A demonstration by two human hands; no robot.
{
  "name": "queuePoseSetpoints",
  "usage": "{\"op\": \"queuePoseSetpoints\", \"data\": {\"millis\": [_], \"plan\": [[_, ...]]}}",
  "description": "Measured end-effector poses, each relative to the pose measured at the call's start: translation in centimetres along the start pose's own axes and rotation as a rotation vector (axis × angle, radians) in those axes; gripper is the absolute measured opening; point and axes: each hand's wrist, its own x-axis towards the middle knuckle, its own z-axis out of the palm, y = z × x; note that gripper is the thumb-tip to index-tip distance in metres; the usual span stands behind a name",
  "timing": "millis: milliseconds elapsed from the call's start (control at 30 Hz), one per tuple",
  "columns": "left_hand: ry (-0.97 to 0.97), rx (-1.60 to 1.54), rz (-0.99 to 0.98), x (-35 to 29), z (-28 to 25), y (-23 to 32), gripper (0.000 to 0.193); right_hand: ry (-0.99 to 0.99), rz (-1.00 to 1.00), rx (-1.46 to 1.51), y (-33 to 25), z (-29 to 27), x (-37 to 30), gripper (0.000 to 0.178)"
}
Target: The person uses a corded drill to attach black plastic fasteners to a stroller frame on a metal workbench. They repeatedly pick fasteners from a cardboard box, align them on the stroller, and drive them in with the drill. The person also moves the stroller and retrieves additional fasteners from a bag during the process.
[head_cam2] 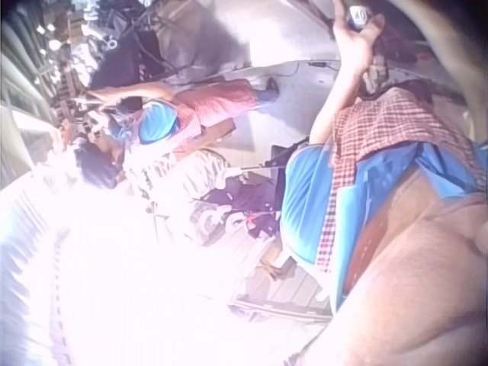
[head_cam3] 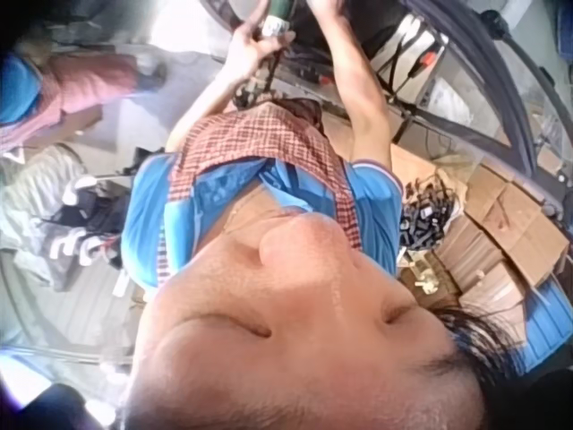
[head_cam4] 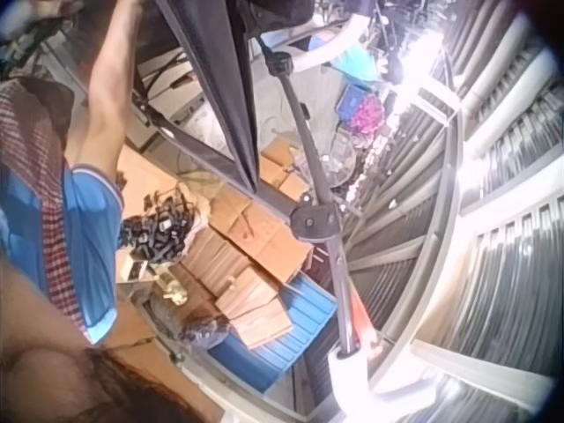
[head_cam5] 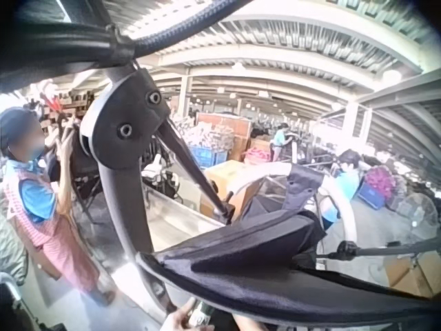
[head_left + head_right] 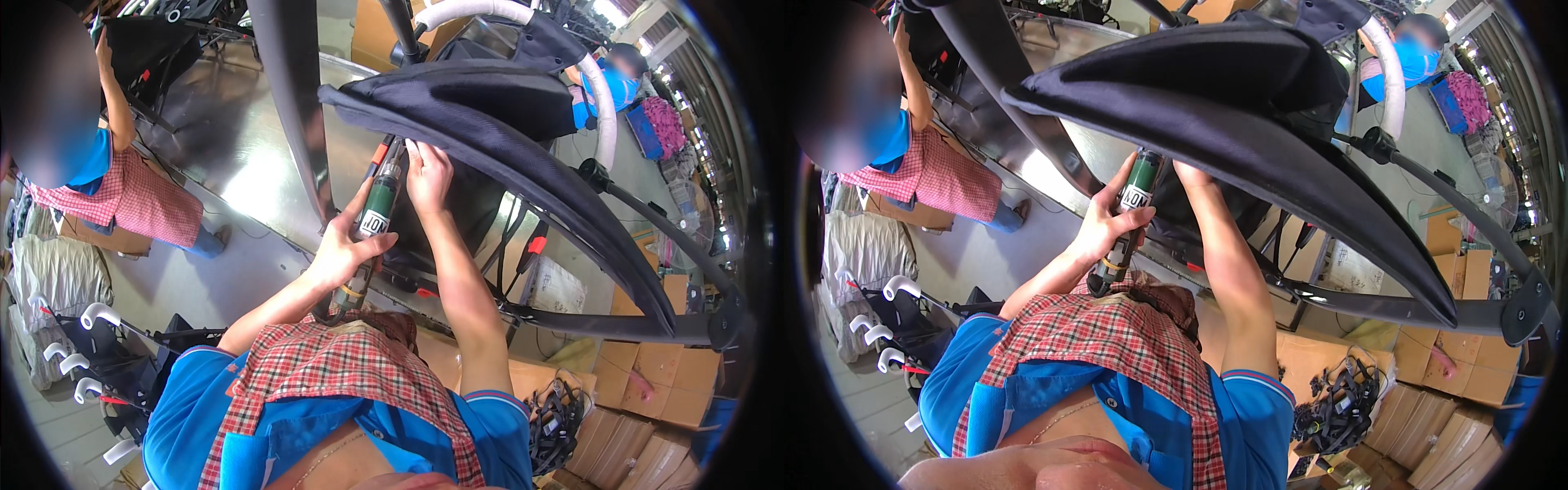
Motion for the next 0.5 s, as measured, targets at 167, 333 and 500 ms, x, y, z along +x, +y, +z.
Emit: {"op": "queuePoseSetpoints", "data": {"millis": [167, 333, 500], "plan": [[-0.002, -0.048, -0.065, 0.2, -0.4, 0.2, 0.093, 0.003, -0.07, -0.182, -0.8, -0.2, 0.2, 0.017], [-0.012, -0.059, -0.084, 0.5, -0.8, 0.3, 0.093, 0.027, -0.109, -0.062, -4.5, -0.7, 1.4, 0.016], [-0.018, -0.111, -0.051, 0.6, -0.7, 0.2, 0.093, 0.018, -0.136, -0.123, -3.6, -0.8, 1.7, 0.015]]}}
